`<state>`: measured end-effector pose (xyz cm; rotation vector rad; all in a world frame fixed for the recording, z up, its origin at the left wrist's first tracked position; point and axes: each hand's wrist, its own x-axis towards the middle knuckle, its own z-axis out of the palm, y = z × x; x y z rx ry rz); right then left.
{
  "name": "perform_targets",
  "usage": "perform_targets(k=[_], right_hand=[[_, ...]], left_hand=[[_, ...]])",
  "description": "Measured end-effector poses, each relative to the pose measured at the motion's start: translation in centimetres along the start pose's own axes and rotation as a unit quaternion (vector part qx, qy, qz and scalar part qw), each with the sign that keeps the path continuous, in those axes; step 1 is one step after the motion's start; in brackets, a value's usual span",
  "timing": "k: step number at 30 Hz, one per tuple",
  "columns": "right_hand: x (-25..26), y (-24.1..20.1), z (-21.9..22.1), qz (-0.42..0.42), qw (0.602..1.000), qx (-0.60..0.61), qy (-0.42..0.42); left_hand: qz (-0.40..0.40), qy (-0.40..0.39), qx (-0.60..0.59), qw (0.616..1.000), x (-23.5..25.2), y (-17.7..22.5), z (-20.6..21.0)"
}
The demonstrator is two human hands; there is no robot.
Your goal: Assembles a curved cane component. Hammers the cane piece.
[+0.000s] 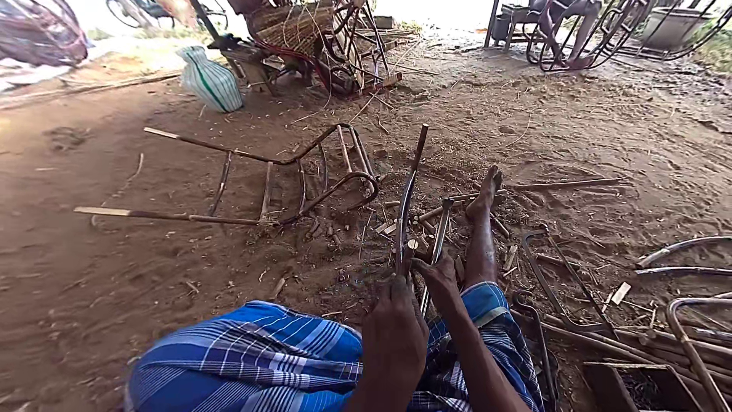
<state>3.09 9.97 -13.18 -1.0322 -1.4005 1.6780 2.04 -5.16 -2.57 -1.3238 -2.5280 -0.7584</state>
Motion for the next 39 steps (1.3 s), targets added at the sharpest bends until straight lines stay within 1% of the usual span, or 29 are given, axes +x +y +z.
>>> perform_targets(k=[2, 4, 6, 7, 10, 12, 19, 24, 31, 39], right_hand=[[0.0, 0.0, 0.1, 0.003, 1.0, -0.006, 0.004], [-0.3, -0.2, -0.1, 0.013, 0.999, -0.029, 0.002], [-1.2, -0.4, -0.3, 0.018, 0.999, -0.051, -0.006], [-1.5, -0.3, -0.4, 0.018, 0.998, -0.055, -0.009], [-2.0, -0.4, -0.5, 0.019, 0.998, -0.06, -0.009], [-2.0, -0.4, -0.4, 0.019, 0.998, -0.054, -0.012], [-1.8, 0.0, -0.1, -0.003, 1.0, -0.014, -0.028], [-0.3, -0.3, 0.5, 0.021, 0.999, -0.036, 0.0], [-0.1, 0.0, 0.6, 0.013, 1.0, -0.019, -0.013], [-0.1, 0.0, 0.5, 0.012, 0.999, 0.0, -0.032]], left_hand=[[-0.014, -0.032, 0.027, 0.999, 0.3, 0.4, 0.7], [-0.042, -0.094, 0.052, 0.993, 0.8, 0.7, 1.0], [-0.061, -0.128, 0.061, 0.988, 1.0, 0.7, 1.2], [-0.066, -0.128, 0.061, 0.988, 1.0, 0.6, 1.2], [-0.055, -0.09, 0.051, 0.993, 0.7, 0.4, 1.3], [-0.059, -0.087, 0.046, 0.993, 0.7, 0.4, 1.0], [-0.08, -0.117, 0.071, 0.987, 0.9, 0.5, 1.4], [-0.08, -0.111, 0.06, 0.989, 0.7, 0.3, 1.6], [-0.088, -0.118, 0.07, 0.987, 0.9, 0.4, 1.3], [-0.071, -0.107, 0.082, 0.988, 0.8, 0.2, 1.6]])
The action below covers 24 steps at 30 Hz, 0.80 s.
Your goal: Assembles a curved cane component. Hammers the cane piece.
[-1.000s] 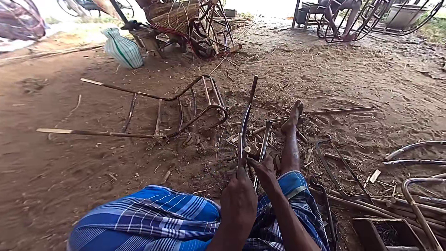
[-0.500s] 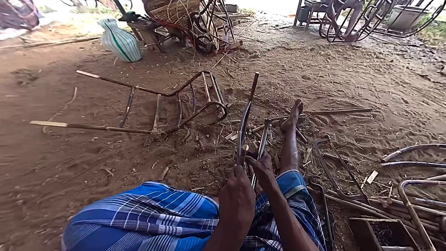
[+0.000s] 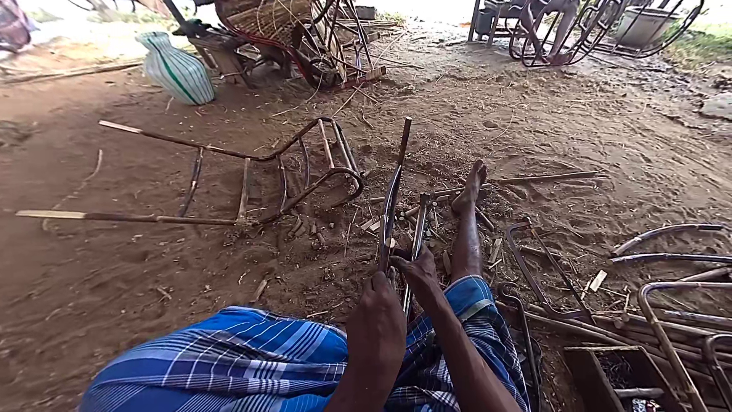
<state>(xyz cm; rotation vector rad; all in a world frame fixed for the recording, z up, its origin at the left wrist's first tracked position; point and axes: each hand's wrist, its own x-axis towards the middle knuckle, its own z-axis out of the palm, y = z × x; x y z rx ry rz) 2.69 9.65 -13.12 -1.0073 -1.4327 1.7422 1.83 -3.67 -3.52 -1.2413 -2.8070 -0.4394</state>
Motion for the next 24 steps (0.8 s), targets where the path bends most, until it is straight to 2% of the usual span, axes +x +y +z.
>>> perform_targets(k=[4, 6, 8, 11, 13, 15, 18, 20, 22, 23, 24], right_hand=[[-0.1, -0.2, -0.3, 0.029, 0.999, -0.021, 0.007], [-1.1, -1.1, -1.8, 0.072, 0.995, -0.069, -0.006], [-3.6, -3.0, -4.3, 0.08, 0.99, -0.114, -0.03], [-8.0, -5.6, -8.3, 0.005, 0.996, -0.066, -0.061], [-10.1, -5.1, -10.6, -0.032, 0.994, -0.034, -0.102], [-11.4, -3.9, -11.9, -0.048, 0.99, -0.074, -0.109], [-13.5, -5.7, -11.9, -0.027, 0.989, -0.048, -0.133], [-14.8, -7.0, -10.8, -0.117, 0.983, 0.005, -0.141], [-15.0, -7.0, -9.8, -0.219, 0.966, -0.041, -0.129], [-14.6, -6.1, -9.5, -0.226, 0.961, -0.093, -0.126], [-14.1, -5.2, -9.6, -0.182, 0.962, -0.152, -0.133]], left_hand=[[0.006, -0.004, -0.003, 1.0, 0.0, -0.2, 0.3], [0.005, -0.004, -0.005, 1.0, 0.1, -0.4, 0.4], [-0.003, 0.0, 0.002, 1.0, 0.2, -0.6, 0.6], [-0.012, -0.023, -0.017, 0.999, 0.2, -0.9, 0.6], [-0.004, -0.025, -0.024, 0.999, 0.0, -1.1, 1.2], [-0.003, -0.023, -0.003, 1.0, 0.1, -0.9, 1.6], [-0.004, -0.026, 0.0, 1.0, 0.3, -0.8, 1.8], [0.002, -0.008, -0.028, 1.0, -0.1, -1.1, 2.1], [0.004, -0.003, -0.028, 1.0, -0.4, -1.1, 2.3], [0.003, -0.01, -0.023, 1.0, -0.3, -1.1, 2.2], [-0.004, -0.034, -0.019, 0.999, -0.2, -1.0, 1.8]])
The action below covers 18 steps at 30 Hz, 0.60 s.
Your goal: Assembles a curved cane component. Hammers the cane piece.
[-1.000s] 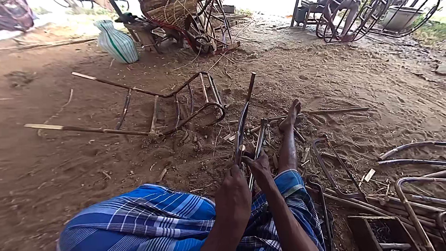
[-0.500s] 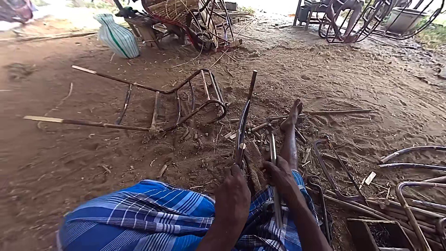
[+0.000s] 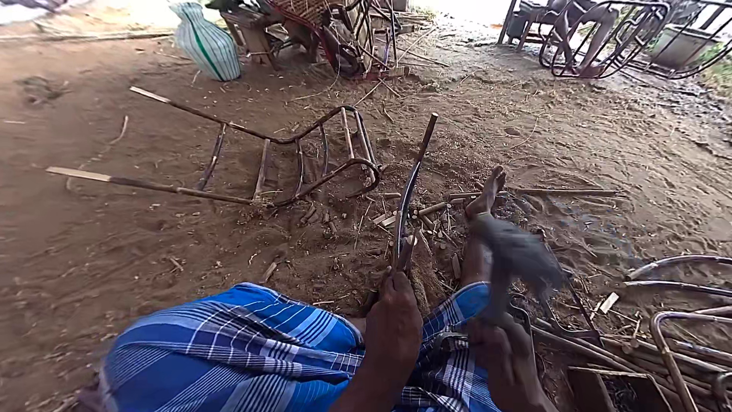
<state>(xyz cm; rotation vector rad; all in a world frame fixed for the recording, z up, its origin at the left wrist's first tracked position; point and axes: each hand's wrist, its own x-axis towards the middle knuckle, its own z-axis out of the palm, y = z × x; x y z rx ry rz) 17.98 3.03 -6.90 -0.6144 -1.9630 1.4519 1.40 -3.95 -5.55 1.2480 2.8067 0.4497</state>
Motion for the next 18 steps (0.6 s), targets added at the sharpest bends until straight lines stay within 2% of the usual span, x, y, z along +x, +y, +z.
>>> perform_targets(k=[2, 3, 4, 5, 7, 9, 10, 11, 12, 13, 14, 15, 16, 18], right_hand=[[1.4, 0.8, -0.6, 0.196, 0.978, -0.016, -0.072], [1.8, 0.1, -1.0, 0.253, 0.965, 0.007, -0.07], [2.0, -1.3, -1.3, 0.256, 0.965, 0.039, -0.048], [1.8, -3.0, -1.6, 0.213, 0.974, 0.075, -0.02], [0.9, -5.2, -1.3, 0.036, 0.991, 0.123, 0.033], [0.7, -3.6, -0.1, -0.104, 0.989, 0.079, 0.072], [0.4, -1.3, 0.3, -0.096, 0.993, 0.032, 0.067], [0.1, 0.6, 0.1, -0.011, 0.999, -0.022, 0.033], [0.5, 1.5, -0.5, 0.127, 0.99, -0.047, -0.024], [1.2, 1.6, -0.9, 0.227, 0.971, -0.046, -0.055], [1.7, 0.8, -1.4, 0.271, 0.961, -0.022, -0.052], [1.8, -0.6, -1.8, 0.254, 0.967, 0.013, -0.028], [1.5, -2.3, -2.0, 0.192, 0.98, 0.054, 0.004], [0.7, -4.6, -1.5, 0.015, 0.993, 0.104, 0.05]], left_hand=[[-0.026, -0.075, -0.001, 0.997, 0.3, 0.5, -1.0], [-0.029, -0.089, 0.001, 0.996, 0.3, 0.4, -1.1], [-0.03, -0.087, 0.005, 0.996, 0.5, 0.4, -1.1], [-0.026, -0.068, 0.005, 0.997, 0.5, 0.3, -0.9], [-0.015, -0.043, 0.006, 0.999, 0.2, 0.1, -0.3], [-0.007, -0.029, 0.002, 1.0, 0.2, 0.1, -0.1], [-0.006, -0.032, 0.005, 0.999, 0.3, 0.1, -0.1], [-0.005, -0.035, 0.008, 0.999, 0.3, 0.1, -0.2], [-0.009, -0.048, 0.015, 0.999, 0.3, 0.1, -0.4], [-0.007, -0.042, 0.02, 0.999, 0.2, 0.0, -0.2], [-0.007, -0.036, 0.019, 0.999, 0.4, -0.2, -0.2], [-0.011, -0.04, 0.017, 0.999, 0.8, -0.2, -0.4], [-0.015, -0.041, 0.012, 0.999, 1.1, -0.3, -0.5], [-0.014, -0.018, 0.008, 1.0, 0.7, -0.3, 0.3]])
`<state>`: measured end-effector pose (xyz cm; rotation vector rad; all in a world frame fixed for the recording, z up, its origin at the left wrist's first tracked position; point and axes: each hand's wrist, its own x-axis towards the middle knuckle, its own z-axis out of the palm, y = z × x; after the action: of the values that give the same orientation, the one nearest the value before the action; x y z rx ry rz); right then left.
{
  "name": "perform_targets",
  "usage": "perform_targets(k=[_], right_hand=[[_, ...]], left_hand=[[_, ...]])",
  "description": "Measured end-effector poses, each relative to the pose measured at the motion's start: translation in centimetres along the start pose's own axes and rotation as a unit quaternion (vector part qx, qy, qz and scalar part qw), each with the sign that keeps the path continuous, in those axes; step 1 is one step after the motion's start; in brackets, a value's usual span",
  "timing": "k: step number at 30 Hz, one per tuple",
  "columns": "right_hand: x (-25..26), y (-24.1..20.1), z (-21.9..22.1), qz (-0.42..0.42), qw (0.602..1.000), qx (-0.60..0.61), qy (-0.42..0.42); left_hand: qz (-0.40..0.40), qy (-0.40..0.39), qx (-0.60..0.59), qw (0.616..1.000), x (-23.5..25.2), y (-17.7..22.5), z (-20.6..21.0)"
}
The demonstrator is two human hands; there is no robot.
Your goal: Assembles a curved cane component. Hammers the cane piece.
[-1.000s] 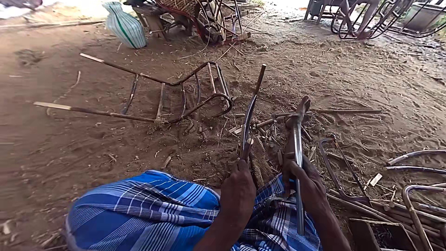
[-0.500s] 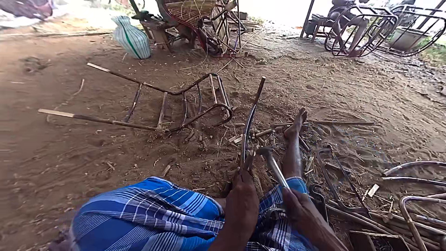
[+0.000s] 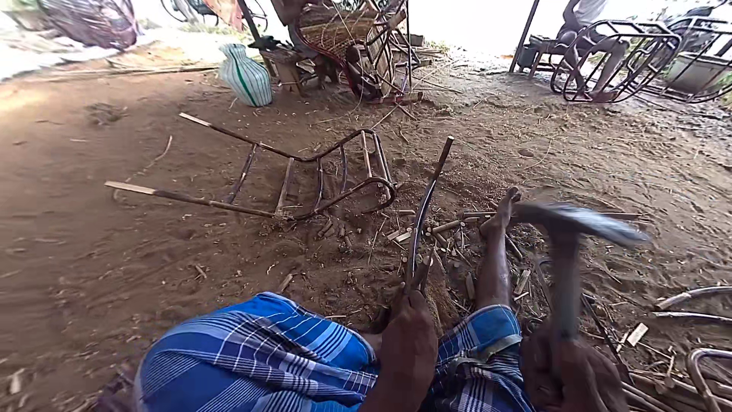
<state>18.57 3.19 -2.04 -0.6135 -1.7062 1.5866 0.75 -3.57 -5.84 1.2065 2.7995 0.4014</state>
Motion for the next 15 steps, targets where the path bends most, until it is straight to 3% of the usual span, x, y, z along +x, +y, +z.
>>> perform_targets(k=[2, 3, 5, 6, 7, 8, 10, 12, 13, 14, 15], right_hand=[[-0.1, 2.3, 0.9, -0.1, 0.995, -0.021, 0.003], [-0.4, 4.4, 0.8, -0.052, 0.996, -0.076, -0.006], [0.5, 6.1, -0.5, 0.188, 0.964, -0.172, -0.083], [1.1, 5.7, -1.1, 0.262, 0.945, -0.173, -0.091], [1.5, 4.4, -1.2, 0.266, 0.949, -0.152, -0.078], [1.4, 2.8, -1.1, 0.216, 0.968, -0.116, -0.055], [0.2, 0.0, -0.3, 0.05, 0.998, -0.036, -0.02], [0.1, 1.5, 0.8, -0.09, 0.995, -0.037, 0.006], [-0.2, 3.9, 0.8, -0.087, 0.993, -0.078, 0.007], [-0.2, 5.7, 0.2, -0.005, 0.989, -0.149, -0.022], [0.5, 6.6, -0.8, 0.133, 0.972, -0.185, -0.064]], left_hand=[[0.003, 0.012, -0.003, 1.0, 0.0, 0.1, 0.2], [0.001, -0.002, -0.002, 1.0, 0.0, 0.1, 0.0], [-0.018, -0.064, -0.006, 0.998, -0.1, 0.2, -0.7], [-0.018, -0.069, -0.008, 0.997, -0.1, 0.2, -0.9], [-0.018, -0.068, -0.013, 0.997, 0.3, 0.2, -1.1], [-0.014, -0.053, -0.01, 0.998, 0.6, 0.1, -1.0], [-0.009, -0.038, -0.006, 0.999, 0.1, -0.1, 0.0], [-0.001, -0.021, -0.002, 1.0, 0.2, 0.0, 0.4], [-0.005, -0.033, 0.005, 0.999, 0.2, 0.0, 0.1], [-0.012, -0.051, 0.011, 0.999, 0.2, 0.0, -0.3], [-0.02, -0.068, 0.011, 0.997, 0.2, 0.2, -0.6]])
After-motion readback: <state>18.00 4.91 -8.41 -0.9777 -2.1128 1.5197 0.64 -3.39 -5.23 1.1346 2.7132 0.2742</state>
